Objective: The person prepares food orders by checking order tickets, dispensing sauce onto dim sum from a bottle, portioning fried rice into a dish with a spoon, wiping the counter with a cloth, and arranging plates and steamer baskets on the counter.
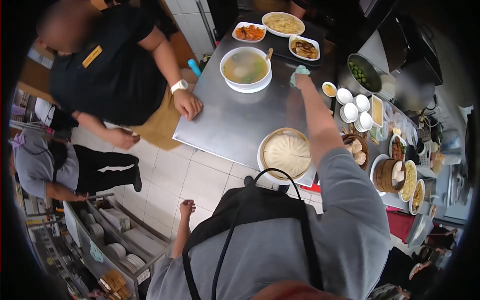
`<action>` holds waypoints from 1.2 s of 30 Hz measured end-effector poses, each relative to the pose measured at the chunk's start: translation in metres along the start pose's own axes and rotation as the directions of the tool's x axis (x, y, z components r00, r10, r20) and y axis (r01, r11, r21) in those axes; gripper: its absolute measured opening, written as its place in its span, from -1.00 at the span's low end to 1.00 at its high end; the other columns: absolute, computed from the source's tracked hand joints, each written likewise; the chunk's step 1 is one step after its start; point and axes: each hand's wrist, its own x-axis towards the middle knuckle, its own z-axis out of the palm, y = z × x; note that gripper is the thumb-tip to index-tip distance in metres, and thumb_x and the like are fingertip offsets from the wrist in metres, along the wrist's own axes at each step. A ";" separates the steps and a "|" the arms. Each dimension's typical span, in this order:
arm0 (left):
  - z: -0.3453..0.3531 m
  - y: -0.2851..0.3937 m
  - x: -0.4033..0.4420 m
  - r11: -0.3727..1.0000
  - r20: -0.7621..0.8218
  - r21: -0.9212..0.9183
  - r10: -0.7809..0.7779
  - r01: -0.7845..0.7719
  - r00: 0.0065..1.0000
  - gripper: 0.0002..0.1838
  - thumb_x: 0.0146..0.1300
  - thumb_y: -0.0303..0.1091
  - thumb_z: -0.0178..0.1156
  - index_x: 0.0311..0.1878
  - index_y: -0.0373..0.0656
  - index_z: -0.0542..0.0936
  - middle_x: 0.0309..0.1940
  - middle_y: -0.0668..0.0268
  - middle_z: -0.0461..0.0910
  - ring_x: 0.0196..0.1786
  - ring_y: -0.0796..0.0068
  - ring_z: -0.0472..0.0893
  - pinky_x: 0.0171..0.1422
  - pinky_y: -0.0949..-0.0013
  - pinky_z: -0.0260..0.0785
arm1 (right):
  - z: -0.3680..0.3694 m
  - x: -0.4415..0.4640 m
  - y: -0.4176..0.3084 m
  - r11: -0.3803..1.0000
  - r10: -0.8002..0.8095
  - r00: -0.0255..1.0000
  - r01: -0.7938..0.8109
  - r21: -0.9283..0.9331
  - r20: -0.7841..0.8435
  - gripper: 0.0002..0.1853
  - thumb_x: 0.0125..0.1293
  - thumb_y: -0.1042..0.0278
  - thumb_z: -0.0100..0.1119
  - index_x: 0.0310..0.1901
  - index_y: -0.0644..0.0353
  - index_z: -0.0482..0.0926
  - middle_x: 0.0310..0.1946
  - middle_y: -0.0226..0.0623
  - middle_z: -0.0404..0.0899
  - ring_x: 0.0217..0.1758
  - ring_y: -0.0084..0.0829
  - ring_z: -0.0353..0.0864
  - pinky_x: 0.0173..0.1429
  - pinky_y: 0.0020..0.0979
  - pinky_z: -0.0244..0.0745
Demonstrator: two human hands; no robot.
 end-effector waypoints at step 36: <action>0.020 -0.043 -0.036 0.955 0.188 0.294 -0.024 -0.033 0.982 -0.81 0.14 -0.32 0.06 -0.20 -0.17 0.49 -0.44 0.21 0.57 -0.48 0.38 0.58 -0.45 0.39 0.45 | 0.028 -0.046 -0.094 0.997 -0.066 0.992 0.070 -0.027 0.110 -0.73 0.03 0.48 -0.04 -0.23 0.34 0.54 -0.20 0.05 0.51 -0.11 -0.12 0.53 -0.07 -0.20 0.43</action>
